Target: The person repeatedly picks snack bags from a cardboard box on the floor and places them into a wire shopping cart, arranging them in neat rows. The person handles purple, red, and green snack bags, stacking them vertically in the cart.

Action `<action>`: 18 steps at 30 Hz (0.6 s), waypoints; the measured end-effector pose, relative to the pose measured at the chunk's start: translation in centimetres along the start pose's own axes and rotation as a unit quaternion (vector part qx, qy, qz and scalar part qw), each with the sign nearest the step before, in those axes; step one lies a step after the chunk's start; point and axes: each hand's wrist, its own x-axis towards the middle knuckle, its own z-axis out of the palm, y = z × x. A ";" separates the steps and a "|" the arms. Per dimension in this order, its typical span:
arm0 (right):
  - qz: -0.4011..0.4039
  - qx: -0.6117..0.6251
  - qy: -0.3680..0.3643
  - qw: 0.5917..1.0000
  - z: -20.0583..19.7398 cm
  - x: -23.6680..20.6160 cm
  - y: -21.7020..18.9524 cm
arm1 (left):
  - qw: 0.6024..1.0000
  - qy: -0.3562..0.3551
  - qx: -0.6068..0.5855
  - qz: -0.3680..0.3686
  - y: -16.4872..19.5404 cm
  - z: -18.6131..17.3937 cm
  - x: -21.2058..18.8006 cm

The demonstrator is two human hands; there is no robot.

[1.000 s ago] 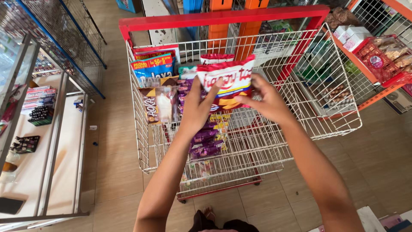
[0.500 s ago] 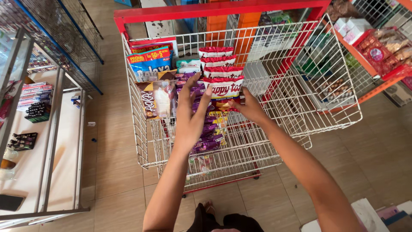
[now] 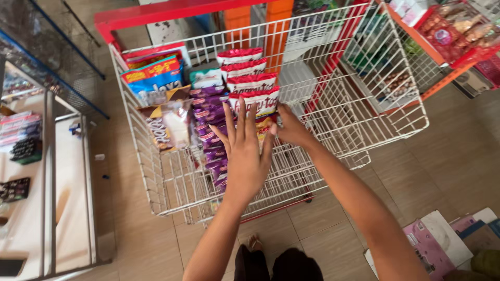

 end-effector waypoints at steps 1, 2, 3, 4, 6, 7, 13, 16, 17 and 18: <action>0.005 0.015 -0.002 1.000 -0.4 -0.1 -0.3 | 1.000 -0.007 -0.002 0.000 0.6 0.5 -0.2; 0.023 0.020 -0.004 1.000 -0.9 -0.2 -0.6 | 1.000 -0.014 -0.005 0.002 1.2 0.9 -0.3; 0.043 0.024 -0.006 0.999 -1.5 -0.4 -1.1 | 1.000 -0.016 -0.008 0.009 1.9 1.3 -0.4; 0.064 0.029 -0.007 0.997 -2.2 -0.8 -1.7 | 1.000 -0.019 -0.011 0.015 2.6 1.6 -0.6; 0.089 0.052 0.052 0.993 -4.2 -2.7 -3.0 | 0.999 -0.025 -0.021 0.034 4.2 2.4 -1.1; 0.102 0.065 0.083 0.989 -5.3 -4.1 -3.7 | 0.998 -0.028 -0.028 0.047 4.9 2.8 -1.4; 0.045 0.155 0.359 0.919 -8.9 -20.5 -8.0 | 0.977 -0.091 -0.151 0.123 9.5 8.6 -6.1; 0.132 0.054 0.451 0.881 -9.5 -28.9 -8.9 | 0.947 -0.204 -0.203 0.146 12.5 13.6 -10.9; 0.181 0.006 0.462 0.868 -9.5 -31.8 -9.2 | 0.932 -0.250 -0.213 0.153 13.8 15.3 -12.8; 0.232 -0.040 0.470 0.851 -9.4 -34.6 -9.5 | 0.919 -0.280 -0.219 0.168 15.2 17.0 -14.7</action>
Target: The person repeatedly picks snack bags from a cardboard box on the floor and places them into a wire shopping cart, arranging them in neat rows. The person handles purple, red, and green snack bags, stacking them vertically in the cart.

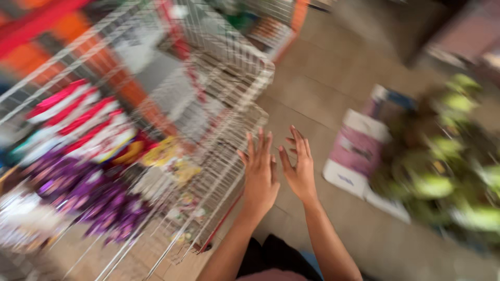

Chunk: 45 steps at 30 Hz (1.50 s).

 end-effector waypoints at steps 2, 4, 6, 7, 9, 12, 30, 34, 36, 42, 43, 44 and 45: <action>0.023 -0.086 0.052 0.995 -4.1 -3.2 1.9 | 0.997 -0.074 -0.016 0.023 2.0 5.2 -1.7; 0.016 -0.142 0.108 0.984 -8.2 -6.9 3.6 | 0.989 -0.126 -0.051 0.054 4.2 9.6 -4.1; 0.043 -0.173 0.155 0.972 -12.1 -10.4 4.6 | 0.978 -0.170 -0.080 0.088 6.9 13.1 -6.7; 0.049 -0.188 0.181 0.964 -13.9 -11.5 5.2 | 0.973 -0.185 -0.090 0.109 8.1 14.5 -7.9; 0.093 -0.203 0.229 0.947 -17.1 -14.3 5.7 | 0.959 -0.223 -0.108 0.140 10.4 17.1 -9.9; 0.148 -0.243 0.286 0.915 -20.3 -19.6 6.1 | 0.925 -0.315 -0.130 0.170 12.9 20.1 -13.9; 0.394 -0.290 0.610 0.623 -8.7 -40.9 7.2 | 0.621 -0.652 -0.132 0.414 7.9 22.5 -27.7; 0.441 -0.300 0.632 0.563 -6.8 -45.1 7.1 | 0.558 -0.705 -0.130 0.418 7.1 23.3 -31.9; 0.450 -0.315 0.639 0.538 -6.6 -48.1 7.0 | 0.539 -0.722 -0.137 0.412 7.4 24.0 -34.2; 0.499 -0.359 0.628 0.478 -11.2 -61.6 7.2 | 0.522 -0.734 -0.126 0.415 10.8 27.5 -41.4; 0.506 -0.357 0.631 0.469 -12.7 -64.4 7.5 | 0.522 -0.734 -0.120 0.418 11.6 28.3 -42.6; 0.509 -0.364 0.627 0.463 -14.4 -67.1 7.6 | 0.523 -0.732 -0.115 0.421 12.4 28.9 -43.8; 0.513 -0.372 0.623 0.459 -16.2 -69.8 7.9 | 0.522 -0.736 -0.110 0.417 13.2 29.6 -45.0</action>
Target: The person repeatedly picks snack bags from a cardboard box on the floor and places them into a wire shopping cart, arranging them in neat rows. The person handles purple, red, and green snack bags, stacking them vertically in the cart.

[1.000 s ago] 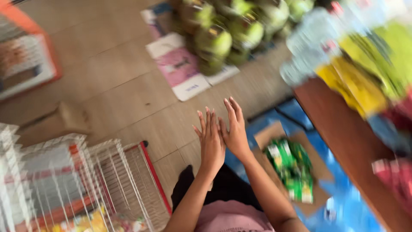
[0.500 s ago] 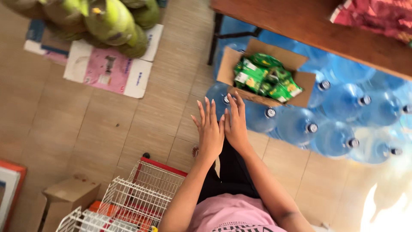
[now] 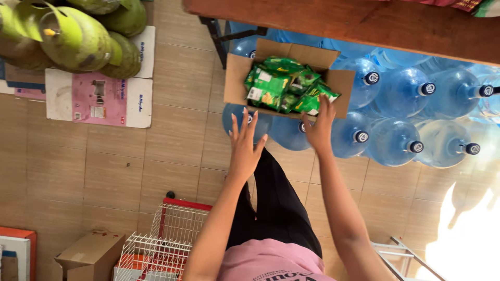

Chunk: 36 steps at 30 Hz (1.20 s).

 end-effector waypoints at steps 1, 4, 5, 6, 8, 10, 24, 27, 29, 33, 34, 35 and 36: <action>-0.003 -0.010 0.003 1.000 0.1 2.3 1.7 | 1.000 -0.004 -0.001 -0.006 0.3 0.6 1.3; -0.069 -0.021 -0.030 0.997 0.1 8.2 5.9 | 1.000 -0.006 -0.004 -0.002 1.2 2.4 4.8; -0.029 -0.025 -0.087 0.995 0.2 9.4 6.6 | 1.000 -0.005 -0.004 0.002 1.4 2.9 5.7; 0.012 -0.030 -0.143 0.989 0.1 10.3 7.3 | 1.000 -0.004 -0.014 0.005 1.6 3.3 6.4; 0.056 -0.065 -0.218 0.972 0.0 11.0 8.4 | 0.999 -0.006 -0.031 0.013 1.6 3.8 7.3; 0.050 -0.132 -0.250 0.958 -0.9 11.3 8.9 | 0.997 -0.007 -0.070 -0.001 1.4 4.0 7.8; -0.175 0.233 -0.309 0.905 -4.5 8.5 -4.0 | 0.776 -0.051 -0.543 -0.318 -2.5 0.1 9.0; -0.221 0.228 -0.331 0.889 -3.5 10.0 -3.2 | 0.837 0.000 -0.439 -0.327 -0.9 -1.6 9.0; -0.198 0.248 -0.307 0.897 -2.5 11.9 -1.8 | 0.821 0.042 -0.470 -0.320 0.0 -2.7 9.2; -0.102 0.069 -0.230 0.965 1.9 16.5 0.7 | 0.808 0.092 -0.507 -0.284 1.3 -4.2 9.1; -0.082 0.031 -0.231 0.969 3.4 17.4 1.1 | 0.813 0.094 -0.494 -0.294 1.4 -4.3 9.0; -0.063 -0.007 -0.229 0.971 4.7 17.9 1.3 | 0.817 0.096 -0.480 -0.304 1.4 -4.5 8.8; -0.096 -0.052 -0.212 0.971 5.8 18.2 1.6 | 0.815 0.096 -0.484 -0.305 1.3 -4.6 8.6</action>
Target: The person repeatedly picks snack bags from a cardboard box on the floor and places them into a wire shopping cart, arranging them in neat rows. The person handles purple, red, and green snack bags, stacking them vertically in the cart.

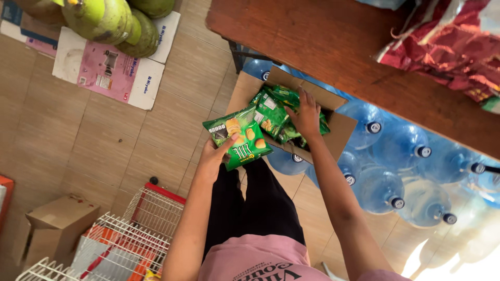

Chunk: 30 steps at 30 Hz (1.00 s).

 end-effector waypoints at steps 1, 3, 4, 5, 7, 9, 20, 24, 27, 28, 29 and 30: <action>-0.022 -0.053 0.015 0.998 0.8 0.6 0.2 | 1.000 0.000 -0.006 -0.001 -0.1 -0.2 -0.1; -0.046 -0.143 0.015 0.989 2.1 0.8 0.1 | 1.000 0.009 -0.013 0.005 -0.3 -0.9 -0.5; -0.046 -0.181 0.003 0.982 2.3 0.9 0.0 | 1.000 0.018 -0.015 0.014 -0.3 -1.4 -0.6; -0.048 -0.220 -0.009 0.974 2.5 0.8 -0.2 | 0.999 0.027 -0.018 0.024 -0.4 -1.8 -0.8; -0.074 -0.272 0.029 0.959 2.4 0.4 -0.5 | 0.998 0.056 -0.026 0.017 -0.3 -2.9 -1.3; -0.081 -0.256 0.046 0.962 1.3 -0.2 -1.8 | 0.996 0.082 -0.040 0.025 -0.2 -4.1 -1.9; 0.018 0.502 -0.139 0.853 -7.8 -6.7 -14.1 | 0.967 0.177 -0.123 0.139 -0.4 -6.3 -3.1; -0.006 0.454 -0.126 0.882 -3.7 -7.0 -18.1 | 0.943 0.123 -0.236 0.201 0.7 -6.6 -3.9; -0.008 0.427 -0.103 0.899 -3.3 -6.7 -19.2 | 0.943 0.115 -0.247 0.190 2.2 -8.4 -5.7; -0.001 0.425 -0.101 0.899 -3.3 -6.6 -19.6 | 0.942 0.112 -0.253 0.189 2.7 -9.3 -6.3; -0.009 0.449 -0.115 0.886 -3.3 -6.5 -20.1 | 0.941 0.109 -0.258 0.188 3.0 -10.1 -7.0; -0.016 0.472 -0.130 0.872 -3.4 -6.5 -20.6 | 0.934 0.107 -0.277 0.201 3.2 -10.4 -7.5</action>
